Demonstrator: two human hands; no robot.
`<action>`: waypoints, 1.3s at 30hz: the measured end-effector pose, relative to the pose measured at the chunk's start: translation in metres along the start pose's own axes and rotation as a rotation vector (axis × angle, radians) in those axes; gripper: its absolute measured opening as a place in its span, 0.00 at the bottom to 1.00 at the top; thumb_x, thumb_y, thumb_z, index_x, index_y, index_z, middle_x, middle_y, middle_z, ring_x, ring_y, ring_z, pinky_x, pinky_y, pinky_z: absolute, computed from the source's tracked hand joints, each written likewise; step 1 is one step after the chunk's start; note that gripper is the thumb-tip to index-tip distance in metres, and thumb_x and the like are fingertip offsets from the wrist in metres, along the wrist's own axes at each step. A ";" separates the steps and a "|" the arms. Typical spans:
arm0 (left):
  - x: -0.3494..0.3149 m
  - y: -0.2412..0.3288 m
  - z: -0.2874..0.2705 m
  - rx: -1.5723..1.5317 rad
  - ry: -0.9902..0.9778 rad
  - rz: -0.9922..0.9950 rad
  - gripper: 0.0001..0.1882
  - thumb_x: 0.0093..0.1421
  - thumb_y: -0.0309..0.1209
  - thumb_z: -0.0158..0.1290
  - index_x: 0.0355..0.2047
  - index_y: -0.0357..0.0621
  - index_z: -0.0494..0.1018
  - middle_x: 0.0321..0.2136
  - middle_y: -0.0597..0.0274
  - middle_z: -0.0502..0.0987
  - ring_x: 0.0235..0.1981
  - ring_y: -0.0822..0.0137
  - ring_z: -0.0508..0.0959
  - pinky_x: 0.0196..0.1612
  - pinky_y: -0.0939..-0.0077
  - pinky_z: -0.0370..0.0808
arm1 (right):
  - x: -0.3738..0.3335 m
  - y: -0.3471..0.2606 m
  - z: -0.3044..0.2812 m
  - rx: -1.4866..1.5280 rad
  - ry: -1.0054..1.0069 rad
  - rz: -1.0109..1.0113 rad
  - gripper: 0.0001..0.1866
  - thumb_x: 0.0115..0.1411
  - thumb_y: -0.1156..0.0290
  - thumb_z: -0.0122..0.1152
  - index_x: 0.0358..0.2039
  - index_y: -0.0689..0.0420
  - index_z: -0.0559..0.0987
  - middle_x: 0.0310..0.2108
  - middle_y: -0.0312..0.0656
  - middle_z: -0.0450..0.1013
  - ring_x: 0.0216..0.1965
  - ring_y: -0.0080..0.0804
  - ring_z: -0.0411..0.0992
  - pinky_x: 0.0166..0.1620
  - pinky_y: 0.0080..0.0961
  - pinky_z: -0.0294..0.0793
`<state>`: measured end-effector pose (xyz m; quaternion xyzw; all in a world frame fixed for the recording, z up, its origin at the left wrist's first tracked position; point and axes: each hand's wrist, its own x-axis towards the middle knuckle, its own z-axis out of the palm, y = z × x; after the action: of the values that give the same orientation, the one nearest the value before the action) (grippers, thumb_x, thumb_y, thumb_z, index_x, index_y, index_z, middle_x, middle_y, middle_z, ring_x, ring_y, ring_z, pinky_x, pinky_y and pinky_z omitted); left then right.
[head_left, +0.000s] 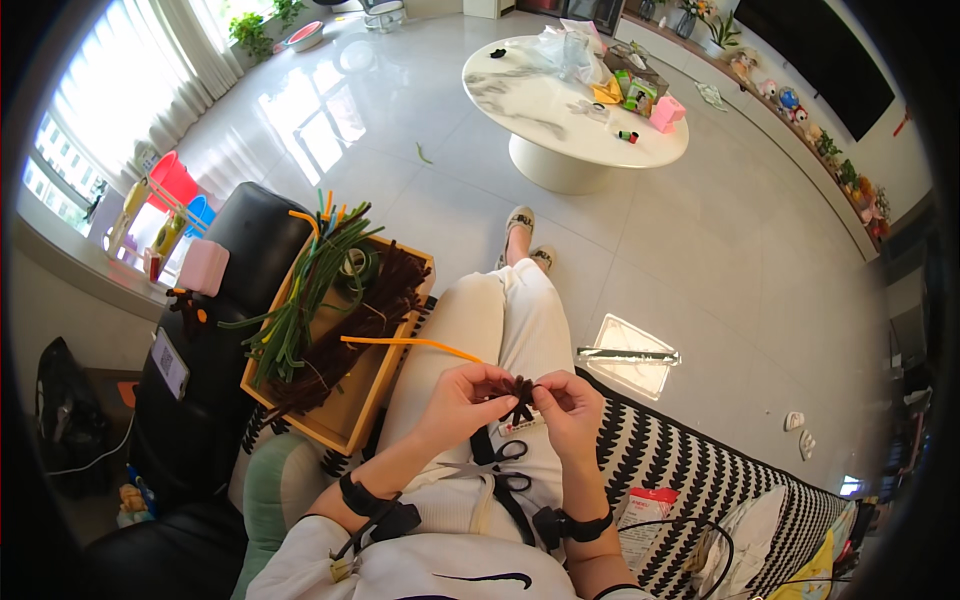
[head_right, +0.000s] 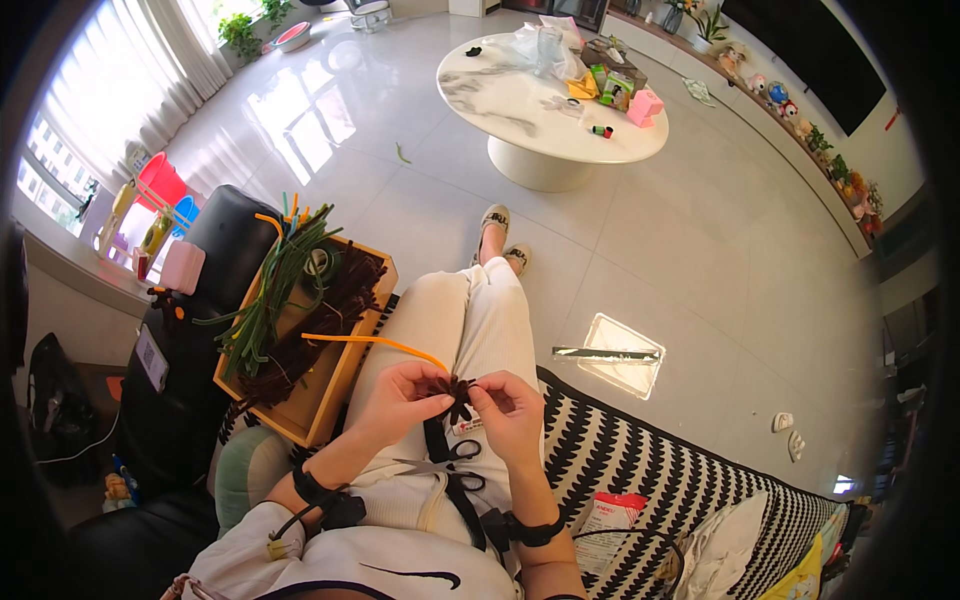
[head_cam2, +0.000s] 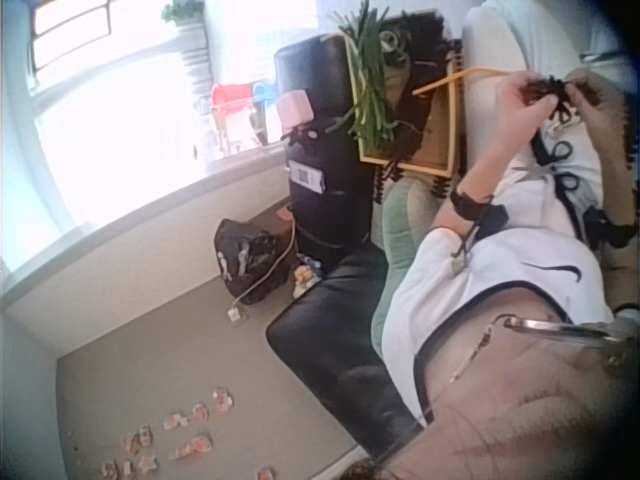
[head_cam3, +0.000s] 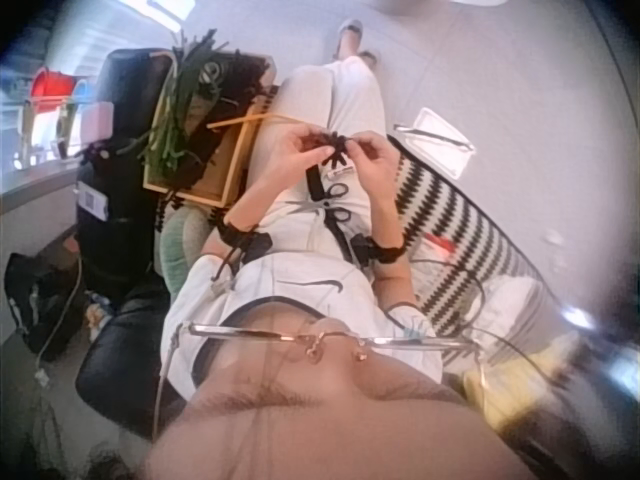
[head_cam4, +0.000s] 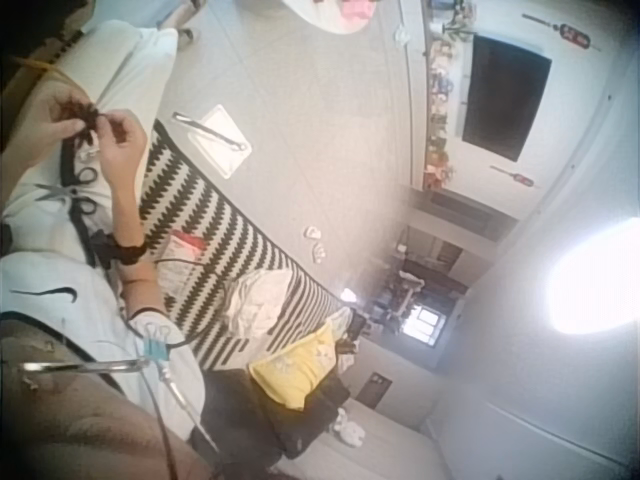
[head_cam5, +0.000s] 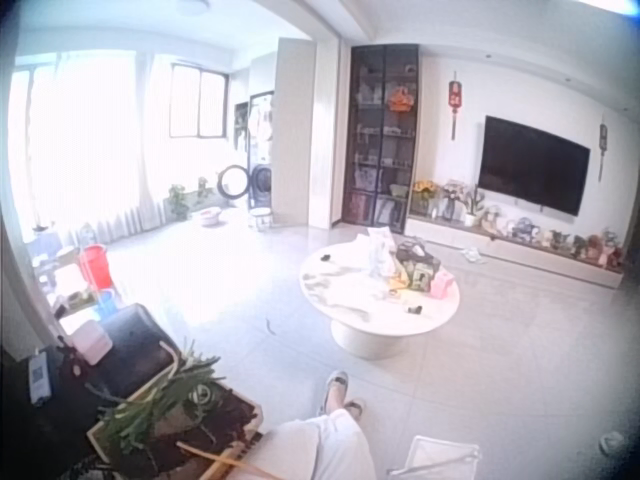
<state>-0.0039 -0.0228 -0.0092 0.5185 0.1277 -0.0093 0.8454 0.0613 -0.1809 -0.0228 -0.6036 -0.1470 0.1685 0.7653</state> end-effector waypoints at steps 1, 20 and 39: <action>0.000 0.000 0.000 0.000 0.000 0.001 0.12 0.52 0.17 0.56 0.38 0.35 0.72 0.33 0.62 0.77 0.33 0.74 0.77 0.38 0.82 0.75 | 0.000 -0.001 0.001 0.009 0.014 -0.002 0.02 0.56 0.81 0.60 0.31 0.65 0.76 0.27 0.35 0.74 0.29 0.18 0.72 0.34 0.13 0.71; -0.004 0.000 0.007 0.502 0.116 0.514 0.12 0.47 0.16 0.58 0.33 0.38 0.73 0.33 0.59 0.77 0.33 0.67 0.78 0.35 0.77 0.76 | -0.002 -0.009 0.008 0.130 0.081 0.163 0.05 0.54 0.80 0.61 0.32 0.64 0.77 0.25 0.34 0.74 0.25 0.17 0.68 0.30 0.12 0.67; -0.006 0.016 0.010 0.753 0.042 0.479 0.09 0.48 0.18 0.58 0.31 0.35 0.76 0.26 0.56 0.76 0.26 0.65 0.77 0.31 0.78 0.74 | -0.003 -0.004 0.008 -0.369 0.011 -0.244 0.07 0.44 0.82 0.63 0.26 0.62 0.75 0.25 0.40 0.70 0.26 0.29 0.66 0.31 0.20 0.65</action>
<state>-0.0050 -0.0250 0.0106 0.8052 0.0088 0.1512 0.5733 0.0557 -0.1762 -0.0169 -0.7122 -0.2431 0.0415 0.6573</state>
